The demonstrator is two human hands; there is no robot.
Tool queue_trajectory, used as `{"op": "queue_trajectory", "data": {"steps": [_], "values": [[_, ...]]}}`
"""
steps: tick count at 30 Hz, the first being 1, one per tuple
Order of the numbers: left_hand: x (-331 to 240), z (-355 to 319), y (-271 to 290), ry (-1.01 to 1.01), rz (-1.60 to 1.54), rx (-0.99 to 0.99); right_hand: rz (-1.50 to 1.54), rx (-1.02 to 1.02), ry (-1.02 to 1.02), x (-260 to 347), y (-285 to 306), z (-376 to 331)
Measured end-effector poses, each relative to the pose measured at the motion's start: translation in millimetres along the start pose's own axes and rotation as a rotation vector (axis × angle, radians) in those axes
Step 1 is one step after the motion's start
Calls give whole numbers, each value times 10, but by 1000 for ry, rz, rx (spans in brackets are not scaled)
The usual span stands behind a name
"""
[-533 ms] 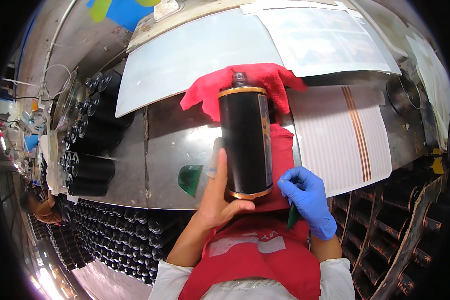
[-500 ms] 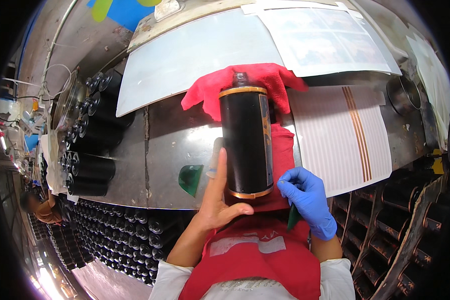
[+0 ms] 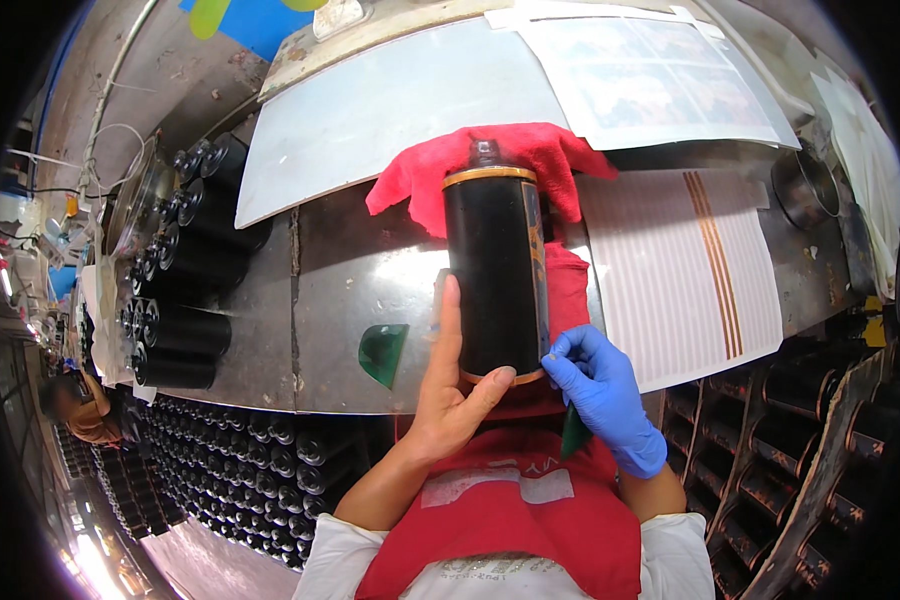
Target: The person applies printed labels and gold foil strips to black bottles using a green squeegee and a red cloth. The person smooths each label, trims edges, and places finished bottles into a nearby rack.
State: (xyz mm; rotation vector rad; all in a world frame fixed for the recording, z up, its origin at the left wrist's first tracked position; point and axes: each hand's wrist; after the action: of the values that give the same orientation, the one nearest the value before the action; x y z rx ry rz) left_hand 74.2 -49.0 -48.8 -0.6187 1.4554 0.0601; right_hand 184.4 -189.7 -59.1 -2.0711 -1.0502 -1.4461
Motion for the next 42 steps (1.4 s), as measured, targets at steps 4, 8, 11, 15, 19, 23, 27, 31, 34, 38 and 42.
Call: {"op": "queue_trajectory", "data": {"steps": [4,8,11,15,19,23,27,31,34,38,42], "values": [[-4,-1,1,25,-88,-37,-14,7,20,4,16,3],[20,15,85,-22,-72,20,4,30,8,21,35,0],[-54,2,-42,8,50,-50,4,31,10,10,37,9],[-19,4,-132,-1,-20,-94,102,31,-40,111,78,30],[-88,22,-71,-90,392,-7,517,-70,-103,-191,544,198],[-129,54,-74,-200,574,34,350,-252,-64,-164,696,-20],[41,41,8,-203,494,25,-14,-303,221,319,180,-344],[-4,63,55,-181,500,52,-402,-218,280,382,-157,-451],[-113,35,42,-166,566,54,-315,-431,91,3,188,-374],[-275,105,-156,-457,1149,91,-149,-339,232,238,-45,-557],[-204,231,-10,-393,1033,248,-307,-271,347,210,-187,-394]]}}
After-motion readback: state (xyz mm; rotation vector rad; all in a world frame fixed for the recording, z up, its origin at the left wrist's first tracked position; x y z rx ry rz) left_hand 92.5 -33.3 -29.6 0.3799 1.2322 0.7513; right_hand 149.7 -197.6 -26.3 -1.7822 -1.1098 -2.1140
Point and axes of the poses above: each hand's wrist, its own z-axis towards the middle knuckle, its own y-axis out of the back of the hand, x = y × z, and after that the axes turned 14 degrees about -z, right-handed
